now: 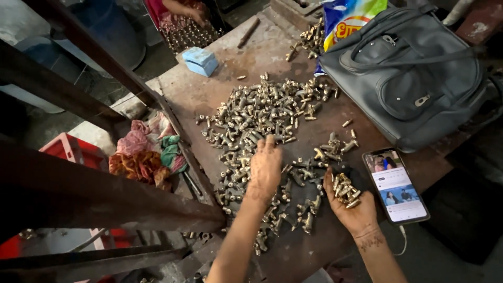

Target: Processing small brass fittings using a drill press machine and sorting them on a workbench.

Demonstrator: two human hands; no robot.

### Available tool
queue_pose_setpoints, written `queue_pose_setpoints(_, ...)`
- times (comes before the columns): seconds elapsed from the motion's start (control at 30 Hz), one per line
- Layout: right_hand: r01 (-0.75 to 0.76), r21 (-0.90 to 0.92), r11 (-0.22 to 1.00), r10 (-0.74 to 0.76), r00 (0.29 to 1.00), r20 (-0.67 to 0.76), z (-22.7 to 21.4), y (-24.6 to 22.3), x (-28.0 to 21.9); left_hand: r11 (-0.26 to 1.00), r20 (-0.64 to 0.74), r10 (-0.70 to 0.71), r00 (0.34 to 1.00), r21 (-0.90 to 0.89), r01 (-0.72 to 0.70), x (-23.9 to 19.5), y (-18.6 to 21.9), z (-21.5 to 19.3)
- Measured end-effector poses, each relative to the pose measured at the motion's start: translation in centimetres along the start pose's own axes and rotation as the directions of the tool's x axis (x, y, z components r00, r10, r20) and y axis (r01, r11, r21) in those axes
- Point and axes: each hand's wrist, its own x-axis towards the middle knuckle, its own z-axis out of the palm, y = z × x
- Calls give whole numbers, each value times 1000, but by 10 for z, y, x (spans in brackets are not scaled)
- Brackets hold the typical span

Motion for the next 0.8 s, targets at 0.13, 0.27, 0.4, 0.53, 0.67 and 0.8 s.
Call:
queue_pose_setpoints(0.13, 4, -77, 997, 4, 995, 103, 2, 0, -3, 996, 34, 90, 995, -16, -89, -5, 18, -15)
queue_pose_setpoints(0.27, -30, 16, 999, 29, 999, 28, 2, 3, -1, 995, 103, 84, 991, 42, -89, -3, 21, 4)
queue_pose_setpoints(0.4, 98, -103, 990, -97, 995, 23, -1, 4, 4, 995, 38, 74, 997, 58, -76, 0, 24, 1)
queue_pose_setpoints(0.53, 80, -111, 991, -73, 995, 67, 8, 10, -2, 998, 50, 47, 998, -31, -46, -2, 21, -14)
queue_pose_setpoints(0.67, 100, -175, 979, -101, 995, 6, 33, 31, -16, 956, -38, -9, 999, -295, -2, -11, 52, -59)
queue_pose_setpoints(0.8, 40, -203, 978, -49, 998, -42, -20, -9, 16, 760, -88, 49, 995, -643, -94, -30, 105, -88)
